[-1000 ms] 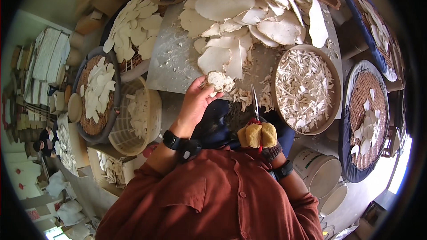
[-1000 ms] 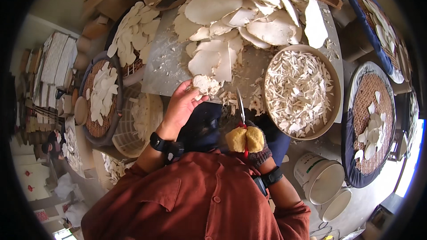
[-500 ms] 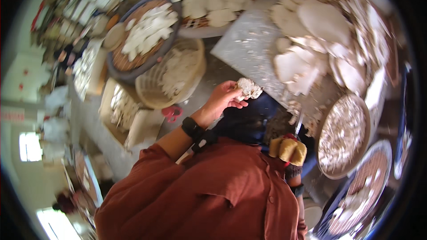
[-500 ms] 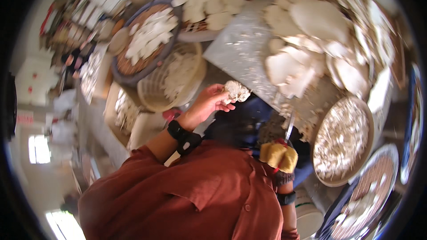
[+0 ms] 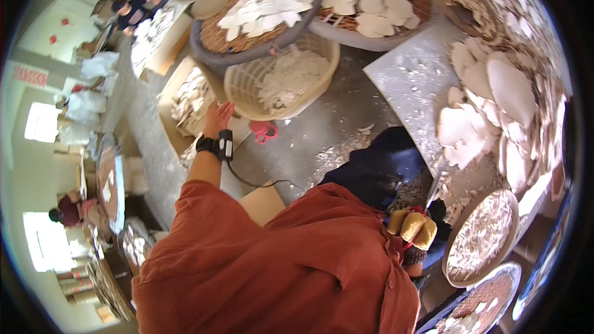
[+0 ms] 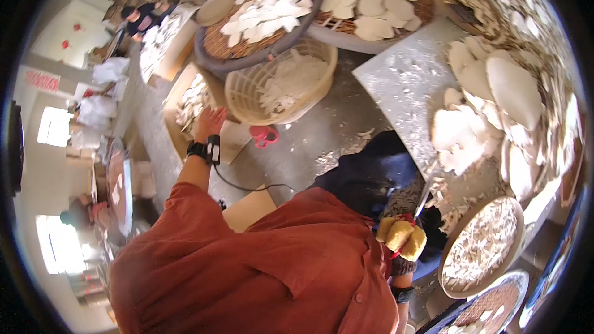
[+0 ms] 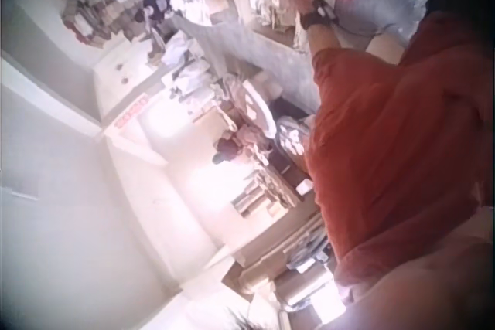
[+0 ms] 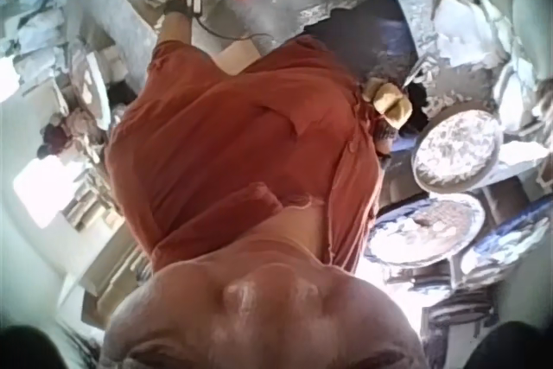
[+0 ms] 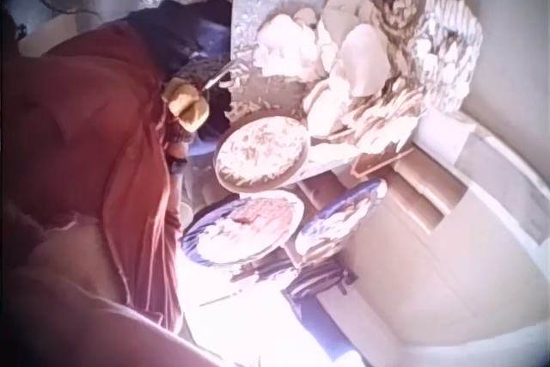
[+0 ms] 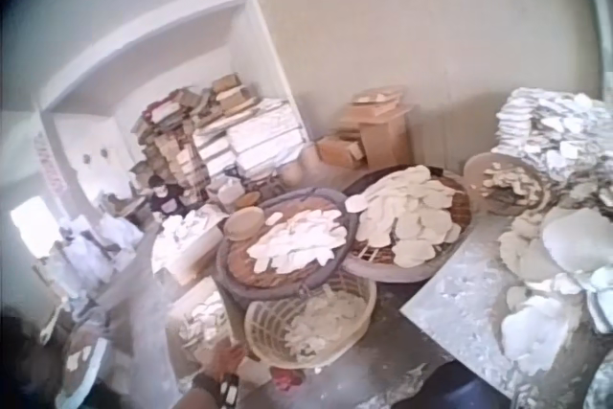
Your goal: The person picks up large white slices from a pile, trims their edges using shears, and drops the trimmings into a round wooden tray. They repeat this process for several slices, occasionally reaching for new pieces or moving items on the table.
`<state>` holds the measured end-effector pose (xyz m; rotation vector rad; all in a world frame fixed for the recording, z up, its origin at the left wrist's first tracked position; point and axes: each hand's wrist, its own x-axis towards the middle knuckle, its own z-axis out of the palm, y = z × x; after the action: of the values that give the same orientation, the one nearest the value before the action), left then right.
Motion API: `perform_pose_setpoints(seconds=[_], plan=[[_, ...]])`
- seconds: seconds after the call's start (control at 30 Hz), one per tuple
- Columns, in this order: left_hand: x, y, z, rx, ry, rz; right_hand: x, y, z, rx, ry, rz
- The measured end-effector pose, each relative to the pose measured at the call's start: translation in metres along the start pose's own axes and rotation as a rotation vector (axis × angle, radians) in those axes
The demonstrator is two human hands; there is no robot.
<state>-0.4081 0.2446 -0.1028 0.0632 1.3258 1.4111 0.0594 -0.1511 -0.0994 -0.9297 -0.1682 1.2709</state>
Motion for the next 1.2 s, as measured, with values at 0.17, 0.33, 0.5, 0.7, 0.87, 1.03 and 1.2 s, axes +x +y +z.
perform_pose_setpoints(seconds=[0.17, 0.33, 0.5, 0.7, 0.87, 1.03, 1.2], plan=[[-0.056, -0.081, 0.088, 0.756, -0.617, 0.063, 0.001, -0.011, 0.019, -0.071, -0.018, -0.005], [-0.179, -0.183, 0.196, 0.956, -1.188, 0.197, 0.002, -0.014, 0.021, -0.258, 0.089, -0.082], [-0.248, -0.278, 0.259, 1.043, -1.614, 0.415, -0.012, -0.018, 0.010, -0.585, 0.138, -0.212], [-0.265, -0.333, 0.280, 1.530, -1.344, 1.197, -0.018, -0.014, -0.013, -0.756, 0.160, -0.334], [-0.285, -0.325, 0.275, 1.441, -1.367, 0.984, -0.020, 0.005, -0.036, -0.563, 0.200, -0.285], [-0.278, -0.309, 0.262, 0.986, -1.570, 0.385, -0.021, 0.000, -0.032, -0.569, 0.202, -0.262], [-0.297, -0.277, 0.263, 0.821, -1.503, -0.150, -0.015, -0.008, -0.019, 0.249, 0.124, -0.210]])
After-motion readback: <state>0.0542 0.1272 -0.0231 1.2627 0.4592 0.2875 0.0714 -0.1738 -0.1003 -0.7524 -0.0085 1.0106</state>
